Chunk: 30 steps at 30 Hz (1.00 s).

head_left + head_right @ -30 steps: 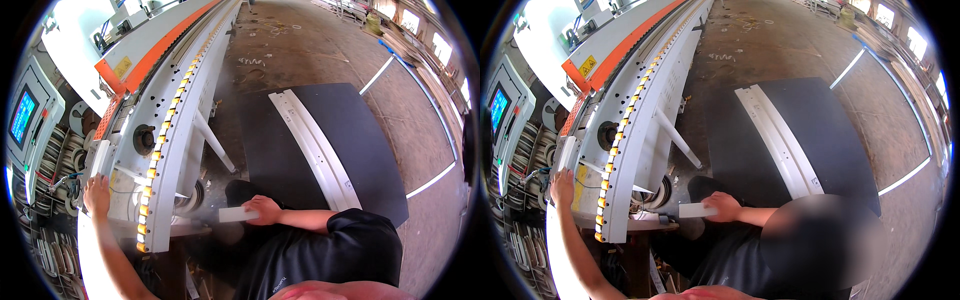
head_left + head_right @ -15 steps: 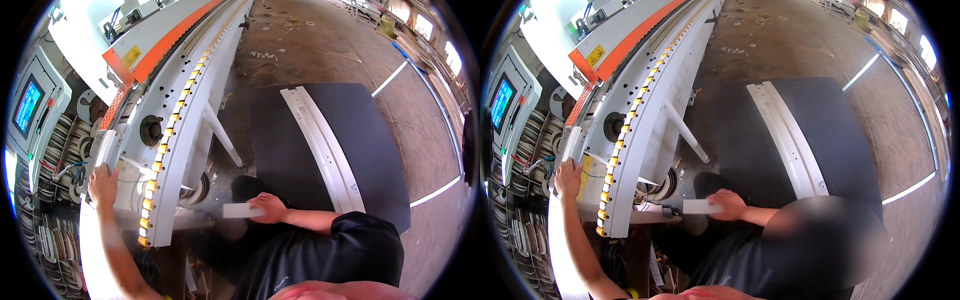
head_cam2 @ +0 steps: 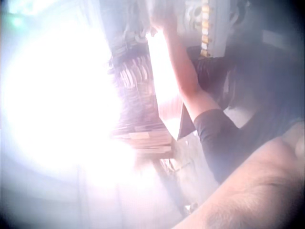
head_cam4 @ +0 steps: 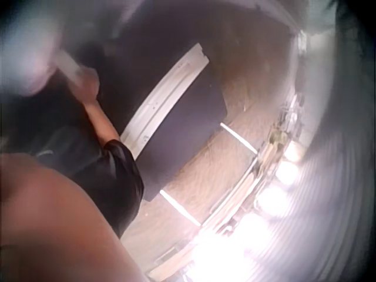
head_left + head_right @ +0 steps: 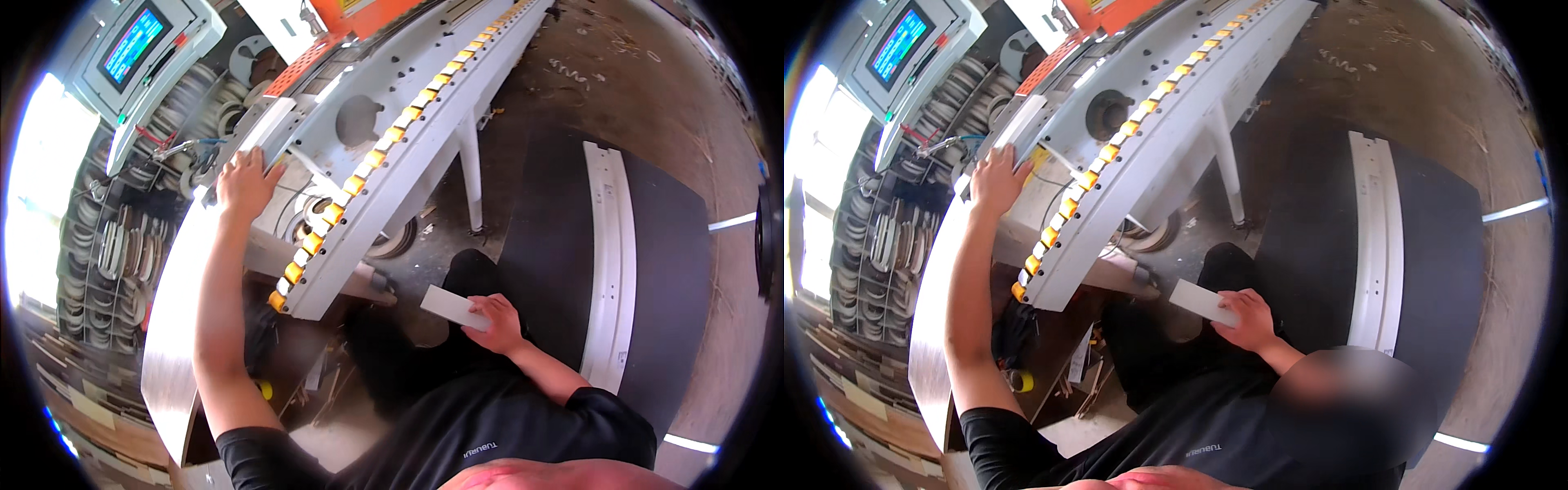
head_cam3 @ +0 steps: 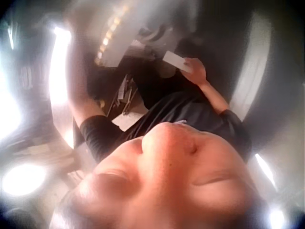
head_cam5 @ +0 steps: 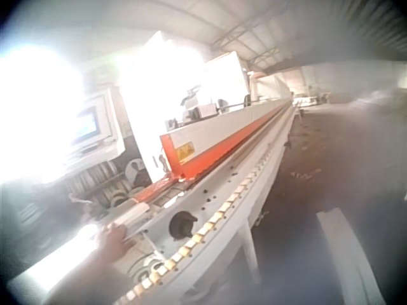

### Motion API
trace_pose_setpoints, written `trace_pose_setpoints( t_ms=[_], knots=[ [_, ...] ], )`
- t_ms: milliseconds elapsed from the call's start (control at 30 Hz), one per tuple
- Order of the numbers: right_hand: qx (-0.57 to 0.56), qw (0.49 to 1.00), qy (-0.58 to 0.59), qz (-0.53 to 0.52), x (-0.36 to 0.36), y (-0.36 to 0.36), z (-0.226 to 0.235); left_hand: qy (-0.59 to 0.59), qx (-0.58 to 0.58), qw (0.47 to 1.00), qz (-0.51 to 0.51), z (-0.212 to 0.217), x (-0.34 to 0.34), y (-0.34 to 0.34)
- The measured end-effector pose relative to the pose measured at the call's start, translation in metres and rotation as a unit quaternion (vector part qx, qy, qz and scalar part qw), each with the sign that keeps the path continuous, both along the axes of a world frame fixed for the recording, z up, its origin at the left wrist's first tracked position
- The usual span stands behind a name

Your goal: The person feeds white rectangular wood planks into a conveyor-based processing machine one at a time, then collects the processed pieces and stacks them on a nearby metal table. The person also moves a dark rectangular board and organizes the finished planks into a neat pile.

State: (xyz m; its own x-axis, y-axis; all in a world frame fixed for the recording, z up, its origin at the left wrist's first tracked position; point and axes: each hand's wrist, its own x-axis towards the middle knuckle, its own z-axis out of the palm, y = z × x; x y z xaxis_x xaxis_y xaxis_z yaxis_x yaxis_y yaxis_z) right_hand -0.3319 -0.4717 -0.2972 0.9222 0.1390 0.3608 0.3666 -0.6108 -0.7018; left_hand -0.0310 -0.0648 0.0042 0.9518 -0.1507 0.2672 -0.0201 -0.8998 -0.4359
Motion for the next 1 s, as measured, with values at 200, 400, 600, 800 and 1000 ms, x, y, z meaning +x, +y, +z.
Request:
trace_pose_setpoints(
  t_ms=[200, 400, 600, 800, 1000],
  knots=[
    [0.014, 1.000, -0.008, 0.005, 0.001, -0.005, -0.002, 0.030, -0.011, 0.999, 0.018, -0.004, 0.030, -0.032],
    [0.050, 0.999, 0.000, -0.004, 0.005, -0.011, -0.003, 0.011, -0.024, 1.000, 0.018, -0.008, 0.081, -0.082],
    [0.076, 0.997, -0.005, -0.010, 0.006, -0.019, -0.003, 0.020, -0.034, 0.999, 0.013, -0.008, 0.135, -0.132],
    [0.094, 0.995, -0.018, -0.018, 0.007, -0.022, -0.005, 0.022, -0.067, 0.997, 0.010, -0.009, 0.172, -0.171],
    [0.128, 0.991, -0.017, -0.025, 0.007, -0.023, -0.004, 0.022, -0.058, 0.993, -0.102, 0.009, 0.130, -0.177]
  ],
)
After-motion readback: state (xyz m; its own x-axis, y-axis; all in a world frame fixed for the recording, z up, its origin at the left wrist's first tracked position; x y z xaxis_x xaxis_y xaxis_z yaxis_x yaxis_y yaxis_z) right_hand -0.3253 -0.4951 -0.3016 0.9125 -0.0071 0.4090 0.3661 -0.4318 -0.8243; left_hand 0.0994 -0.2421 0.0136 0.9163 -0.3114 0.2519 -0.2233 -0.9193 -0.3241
